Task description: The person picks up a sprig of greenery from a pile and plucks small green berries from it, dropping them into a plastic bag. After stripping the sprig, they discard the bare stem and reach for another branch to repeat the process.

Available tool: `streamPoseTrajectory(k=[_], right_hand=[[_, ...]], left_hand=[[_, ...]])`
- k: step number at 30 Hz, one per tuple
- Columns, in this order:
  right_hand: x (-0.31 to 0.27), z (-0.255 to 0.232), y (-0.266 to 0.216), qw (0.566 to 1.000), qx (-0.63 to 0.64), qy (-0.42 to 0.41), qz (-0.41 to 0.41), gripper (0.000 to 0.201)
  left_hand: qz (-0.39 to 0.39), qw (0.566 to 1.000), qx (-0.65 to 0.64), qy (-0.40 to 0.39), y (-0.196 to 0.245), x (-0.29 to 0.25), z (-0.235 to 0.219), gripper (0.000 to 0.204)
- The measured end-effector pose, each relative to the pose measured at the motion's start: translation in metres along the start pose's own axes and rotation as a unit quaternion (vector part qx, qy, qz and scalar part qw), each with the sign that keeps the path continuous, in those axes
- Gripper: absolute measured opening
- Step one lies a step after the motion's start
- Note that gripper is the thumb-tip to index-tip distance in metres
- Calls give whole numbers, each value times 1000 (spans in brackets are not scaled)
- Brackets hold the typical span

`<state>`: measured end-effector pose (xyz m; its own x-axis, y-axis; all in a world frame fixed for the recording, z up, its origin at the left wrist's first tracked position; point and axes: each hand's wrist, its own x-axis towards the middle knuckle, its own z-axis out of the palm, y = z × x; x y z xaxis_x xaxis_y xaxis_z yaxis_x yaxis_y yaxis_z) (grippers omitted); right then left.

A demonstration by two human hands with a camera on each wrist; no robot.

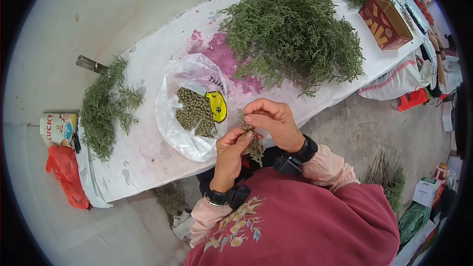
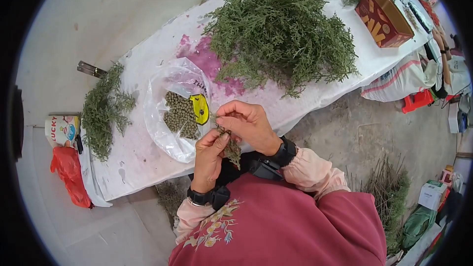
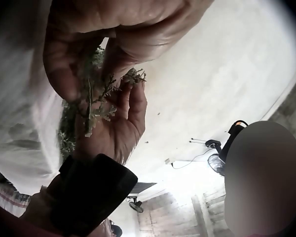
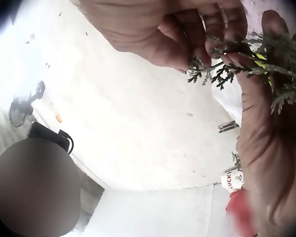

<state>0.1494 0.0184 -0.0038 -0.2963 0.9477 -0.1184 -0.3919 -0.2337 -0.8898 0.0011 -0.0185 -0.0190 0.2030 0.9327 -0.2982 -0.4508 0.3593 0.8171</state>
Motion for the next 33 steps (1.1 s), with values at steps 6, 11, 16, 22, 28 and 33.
streamPoseTrajectory(k=[6, 11, 16, 22, 28, 33], right_hand=[[-3, -1, 2, 999, -25, 13, -15, 14], [-2, 2, 1, 1000, -12, 19, -3, 14], [0, 1, 7, 1000, -15, 14, -18, 12], [2, 2, 11, 996, -36, 51, -64, 7], [8, -2, 31, 1000, -4, 10, -19, 6], [14, 2, 48, 998, -44, 6, -49, 7]], left_hand=[[-33, 999, -28, 7, -2, 1, -1, 15], [-43, 998, -42, 10, 0, 0, -3, 14], [-54, 998, -13, 1, -1, -1, -8, 17], [38, 985, 140, 96, 19, -15, 1, 25], [171, 883, 398, 182, 38, -2, -69, 24], [236, 732, 617, 168, 38, 15, -81, 23]])
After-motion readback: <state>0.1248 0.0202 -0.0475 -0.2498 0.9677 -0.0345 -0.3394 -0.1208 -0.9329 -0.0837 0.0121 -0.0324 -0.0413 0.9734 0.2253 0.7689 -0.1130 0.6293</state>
